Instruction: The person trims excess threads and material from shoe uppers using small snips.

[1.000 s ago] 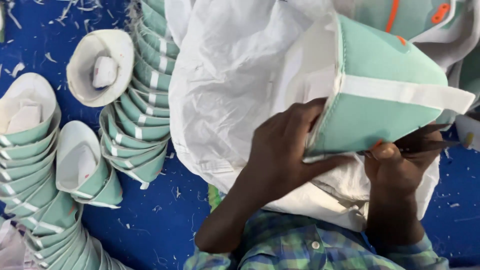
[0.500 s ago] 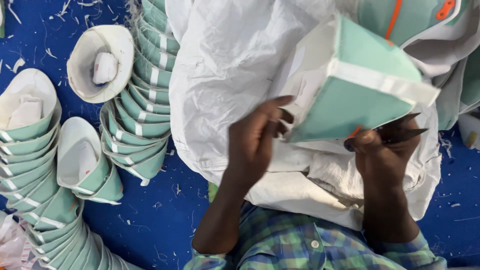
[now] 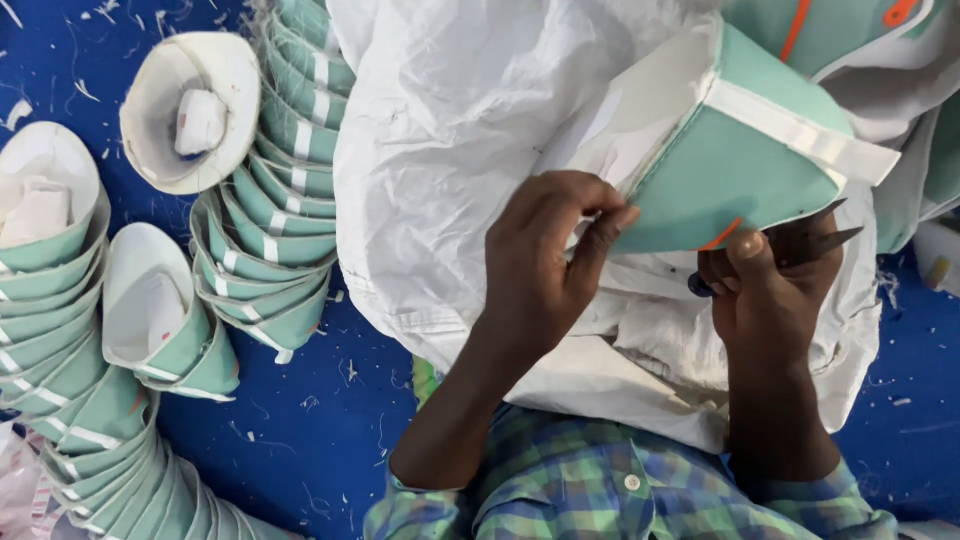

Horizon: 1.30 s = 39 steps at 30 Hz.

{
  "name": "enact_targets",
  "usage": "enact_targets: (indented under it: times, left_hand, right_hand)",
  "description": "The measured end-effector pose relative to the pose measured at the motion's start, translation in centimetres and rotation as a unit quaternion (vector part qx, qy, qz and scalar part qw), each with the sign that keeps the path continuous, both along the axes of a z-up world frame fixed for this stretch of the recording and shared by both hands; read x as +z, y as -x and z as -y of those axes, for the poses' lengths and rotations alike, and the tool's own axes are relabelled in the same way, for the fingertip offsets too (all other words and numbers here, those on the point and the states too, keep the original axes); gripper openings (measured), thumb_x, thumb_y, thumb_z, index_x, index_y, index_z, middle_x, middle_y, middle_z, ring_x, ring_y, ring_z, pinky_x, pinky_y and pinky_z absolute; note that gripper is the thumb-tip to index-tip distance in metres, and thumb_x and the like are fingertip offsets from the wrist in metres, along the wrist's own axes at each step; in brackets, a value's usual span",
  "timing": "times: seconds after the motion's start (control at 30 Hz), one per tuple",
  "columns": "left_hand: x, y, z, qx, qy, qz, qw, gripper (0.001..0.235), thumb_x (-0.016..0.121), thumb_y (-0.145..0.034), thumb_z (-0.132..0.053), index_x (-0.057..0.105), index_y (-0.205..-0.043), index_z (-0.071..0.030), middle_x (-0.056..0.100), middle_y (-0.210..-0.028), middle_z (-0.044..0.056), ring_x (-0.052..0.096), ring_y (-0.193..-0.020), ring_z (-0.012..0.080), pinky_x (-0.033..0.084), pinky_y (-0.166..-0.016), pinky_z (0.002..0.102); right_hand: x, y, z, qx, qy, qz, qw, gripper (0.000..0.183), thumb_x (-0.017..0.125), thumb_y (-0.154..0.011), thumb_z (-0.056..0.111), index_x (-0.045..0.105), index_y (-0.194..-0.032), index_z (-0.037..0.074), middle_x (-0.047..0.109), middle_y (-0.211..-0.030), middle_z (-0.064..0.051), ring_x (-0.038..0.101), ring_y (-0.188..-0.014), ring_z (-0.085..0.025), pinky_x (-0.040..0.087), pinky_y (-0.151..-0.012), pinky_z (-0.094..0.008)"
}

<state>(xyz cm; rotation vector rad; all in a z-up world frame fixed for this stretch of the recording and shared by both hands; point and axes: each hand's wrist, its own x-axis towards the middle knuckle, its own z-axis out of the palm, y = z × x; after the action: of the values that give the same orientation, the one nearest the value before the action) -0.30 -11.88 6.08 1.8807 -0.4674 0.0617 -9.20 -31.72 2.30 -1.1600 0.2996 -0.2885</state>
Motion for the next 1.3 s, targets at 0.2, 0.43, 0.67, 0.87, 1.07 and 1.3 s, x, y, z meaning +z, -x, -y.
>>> enact_targets:
  times: [0.2, 0.43, 0.67, 0.87, 1.07, 1.3]
  left_hand:
    - [-3.0, -0.4, -4.1, 0.037, 0.402, -0.234, 0.884, 0.014, 0.068, -0.106, -0.01, 0.063, -0.117, -0.005, 0.067, -0.102, 0.005, 0.067, -0.085, 0.0155, 0.058, -0.083, 0.034]
    - [-1.9, -2.6, -10.8, 0.139, 0.349, -0.029, 0.926, 0.026, 0.068, -0.114, -0.007, 0.055, -0.137, -0.002, 0.063, -0.125, 0.01, 0.063, -0.116, 0.0201, 0.053, -0.098, 0.034]
    - [-3.1, -0.1, -3.8, -0.016, -0.011, -0.088, 0.996, 0.046, 0.086, -0.089, -0.019, 0.066, -0.128, -0.007, 0.07, -0.129, 0.01, 0.065, -0.124, 0.0222, 0.052, -0.108, 0.038]
    - [-4.9, -0.1, -3.0, 0.016, 0.097, -0.155, 0.983, 0.007, 0.074, -0.103, -0.011, 0.072, -0.109, -0.007, 0.078, -0.101, 0.005, 0.076, -0.094, 0.015, 0.061, -0.089, 0.031]
    - [-2.8, -1.0, -4.4, 0.085, 0.204, -0.188, 0.957, 0.012, 0.065, -0.109, -0.012, 0.062, -0.117, -0.003, 0.073, -0.106, 0.007, 0.07, -0.099, 0.0182, 0.058, -0.095, 0.032]
    - [-4.0, -0.2, -2.2, -0.048, 0.024, -0.162, 0.985, 0.038, 0.074, -0.097, -0.014, 0.063, -0.129, 0.005, 0.072, -0.119, 0.017, 0.066, -0.112, 0.0267, 0.053, -0.098, 0.037]
  right_hand:
    - [-1.7, 0.1, 1.7, -0.006, -0.048, 0.002, 0.999, 0.025, 0.072, -0.117, 0.018, 0.052, -0.116, 0.004, 0.054, -0.083, -0.003, 0.042, -0.058, -0.007, 0.034, -0.053, -0.023]
    - [-0.8, -1.4, 1.7, 0.011, -0.028, 0.009, 1.0, 0.024, 0.069, -0.117, 0.023, 0.053, -0.118, 0.006, 0.055, -0.083, -0.004, 0.042, -0.056, -0.007, 0.034, -0.052, -0.023]
    - [-0.7, -2.3, 1.4, 0.023, -0.025, 0.019, 0.999, 0.027, 0.068, -0.119, 0.026, 0.051, -0.115, 0.005, 0.054, -0.083, -0.003, 0.041, -0.056, -0.007, 0.033, -0.052, -0.023]
    - [-0.9, -1.6, 2.8, -0.015, -0.115, -0.006, 0.993, 0.021, 0.055, -0.118, 0.02, 0.053, -0.129, 0.003, 0.058, -0.096, -0.005, 0.046, -0.058, -0.01, 0.035, -0.051, -0.024]
    - [-0.7, -2.3, 2.0, 0.021, -0.121, 0.003, 0.992, 0.025, 0.051, -0.11, 0.003, 0.051, -0.134, -0.002, 0.059, -0.095, -0.009, 0.047, -0.057, -0.012, 0.037, -0.052, -0.026]
    - [2.9, -3.7, -0.1, 0.048, -0.03, -0.061, 0.997, 0.06, 0.063, -0.092, -0.012, 0.048, -0.149, 0.002, 0.056, -0.1, -0.005, 0.052, -0.068, -0.01, 0.039, -0.055, -0.025]
